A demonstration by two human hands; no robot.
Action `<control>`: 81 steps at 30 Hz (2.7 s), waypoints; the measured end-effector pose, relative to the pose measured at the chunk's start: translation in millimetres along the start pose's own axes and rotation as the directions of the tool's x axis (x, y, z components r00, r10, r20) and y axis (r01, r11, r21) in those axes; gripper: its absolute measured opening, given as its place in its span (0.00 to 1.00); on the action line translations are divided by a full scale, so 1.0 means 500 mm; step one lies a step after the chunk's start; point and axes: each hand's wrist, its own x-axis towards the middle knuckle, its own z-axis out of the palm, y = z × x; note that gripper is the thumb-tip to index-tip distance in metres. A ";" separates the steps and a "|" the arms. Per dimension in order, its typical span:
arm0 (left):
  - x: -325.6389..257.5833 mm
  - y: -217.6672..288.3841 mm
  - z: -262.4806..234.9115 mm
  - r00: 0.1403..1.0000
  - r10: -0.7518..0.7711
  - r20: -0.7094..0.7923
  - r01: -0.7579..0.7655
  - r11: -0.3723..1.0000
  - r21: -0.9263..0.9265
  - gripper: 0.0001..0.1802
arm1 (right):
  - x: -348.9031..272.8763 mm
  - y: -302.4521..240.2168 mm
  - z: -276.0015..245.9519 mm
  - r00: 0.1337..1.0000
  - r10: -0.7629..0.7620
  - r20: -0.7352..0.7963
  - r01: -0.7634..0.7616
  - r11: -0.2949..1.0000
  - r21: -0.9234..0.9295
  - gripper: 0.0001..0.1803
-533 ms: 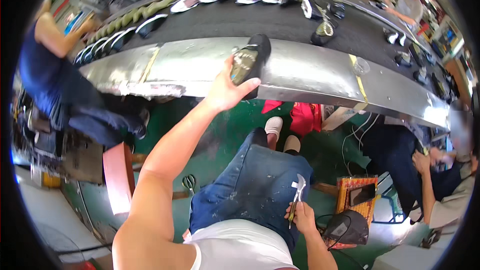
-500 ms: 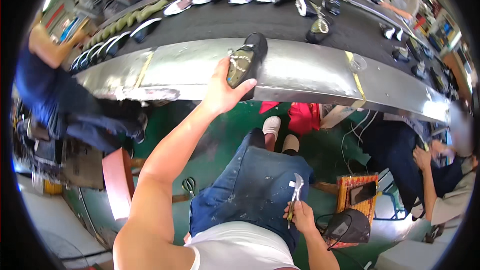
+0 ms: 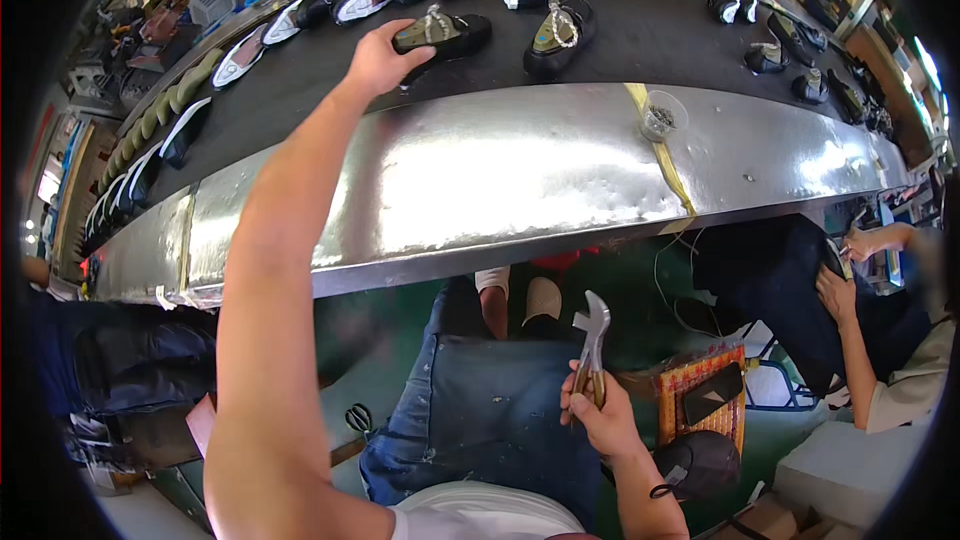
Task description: Trimming excess material from the soles and edges of shoes using a handheld cutting tool.
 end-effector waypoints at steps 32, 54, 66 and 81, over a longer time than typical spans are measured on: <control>-0.148 0.235 -0.061 0.974 0.133 -0.182 -0.220 0.730 -0.647 0.24 | 0.157 -0.243 -0.020 0.913 -0.405 0.047 0.334 0.810 0.482 0.35; -0.133 0.035 -0.061 0.983 -0.012 0.182 0.014 1.000 -0.012 0.38 | 0.411 -0.315 0.007 0.595 -0.771 0.227 0.408 0.046 -0.912 0.28; 0.049 -0.024 0.143 0.994 0.031 0.104 -0.043 0.993 0.110 0.36 | 0.409 -0.310 0.013 0.668 -0.728 0.153 0.346 0.121 -0.931 0.27; 0.237 -0.517 -0.084 0.666 -0.617 -0.420 0.558 0.785 -0.268 0.16 | 0.414 -0.290 -0.015 0.730 -0.683 0.030 0.311 0.292 -0.904 0.29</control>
